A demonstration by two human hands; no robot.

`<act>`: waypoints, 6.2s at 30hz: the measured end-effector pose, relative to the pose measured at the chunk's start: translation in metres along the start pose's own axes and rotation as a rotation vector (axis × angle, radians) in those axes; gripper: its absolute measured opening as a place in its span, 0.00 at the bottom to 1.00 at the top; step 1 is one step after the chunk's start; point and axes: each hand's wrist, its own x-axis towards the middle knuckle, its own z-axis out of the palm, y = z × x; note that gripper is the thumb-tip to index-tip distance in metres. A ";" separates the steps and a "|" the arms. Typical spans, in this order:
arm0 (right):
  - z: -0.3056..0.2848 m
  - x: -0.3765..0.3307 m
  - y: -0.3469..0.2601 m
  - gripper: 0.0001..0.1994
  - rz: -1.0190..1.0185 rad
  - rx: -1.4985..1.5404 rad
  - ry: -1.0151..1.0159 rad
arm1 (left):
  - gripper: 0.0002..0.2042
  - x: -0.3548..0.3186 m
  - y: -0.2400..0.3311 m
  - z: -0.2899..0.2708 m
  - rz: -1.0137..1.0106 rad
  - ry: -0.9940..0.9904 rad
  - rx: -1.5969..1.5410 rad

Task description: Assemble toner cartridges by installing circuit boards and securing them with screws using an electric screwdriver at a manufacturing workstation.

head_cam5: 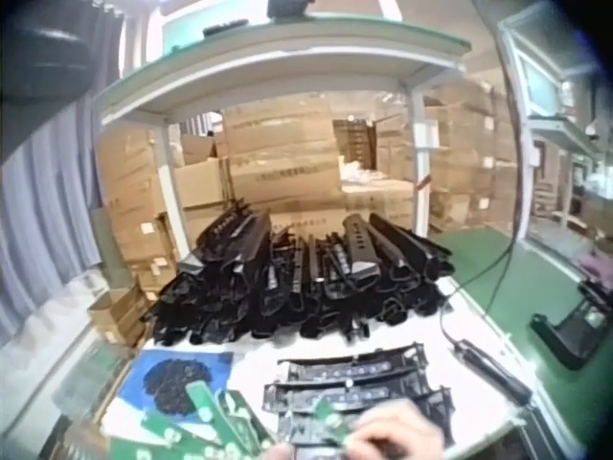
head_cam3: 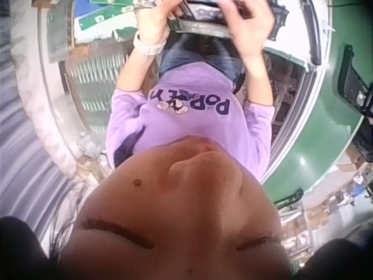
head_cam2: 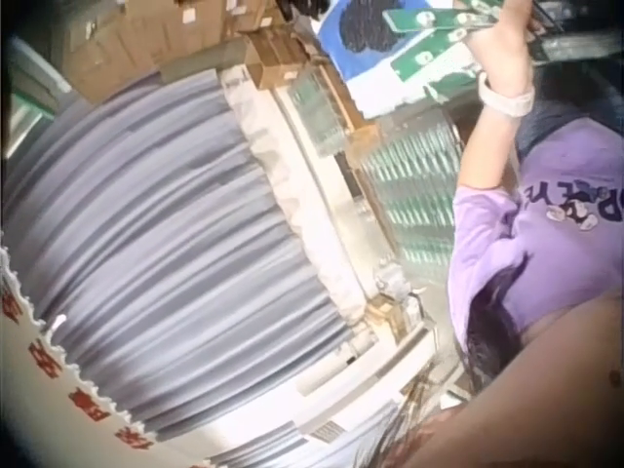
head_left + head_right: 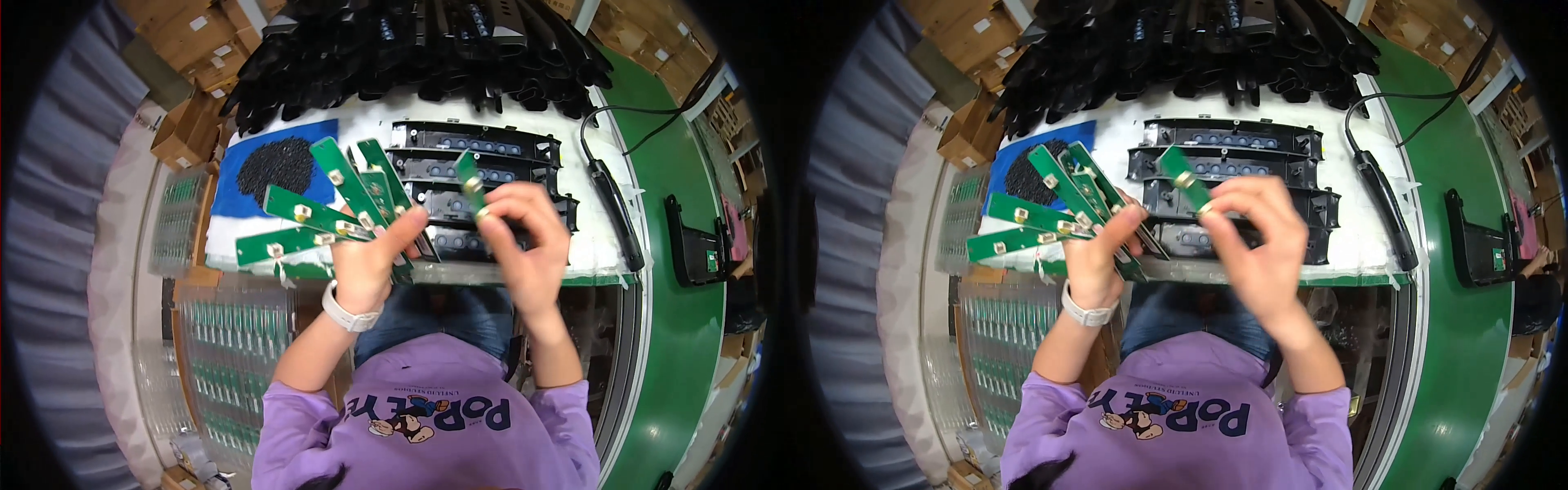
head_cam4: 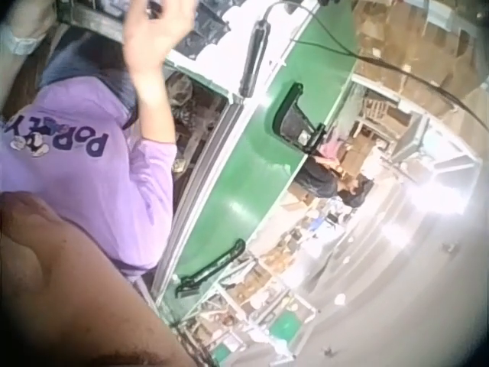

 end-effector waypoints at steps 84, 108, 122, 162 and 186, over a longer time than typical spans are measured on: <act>0.005 0.081 0.084 0.06 -0.068 -0.621 -0.612 | 0.24 0.126 -0.037 -0.015 -0.371 -0.417 -0.451; 0.073 0.093 0.041 0.11 -0.358 -0.657 -0.319 | 0.17 0.114 -0.043 -0.008 -0.381 -0.252 -0.429; 0.058 0.098 0.050 0.04 -0.034 -0.344 -0.159 | 0.15 0.113 -0.038 0.001 -0.322 -0.194 -0.410; -0.037 0.038 0.066 0.04 0.132 -0.493 -0.591 | 0.10 0.133 -0.046 -0.028 -0.410 -0.258 -0.582; 0.049 0.069 0.031 0.06 -0.042 -0.250 -0.257 | 0.12 0.120 -0.037 -0.012 -0.436 -0.350 -0.621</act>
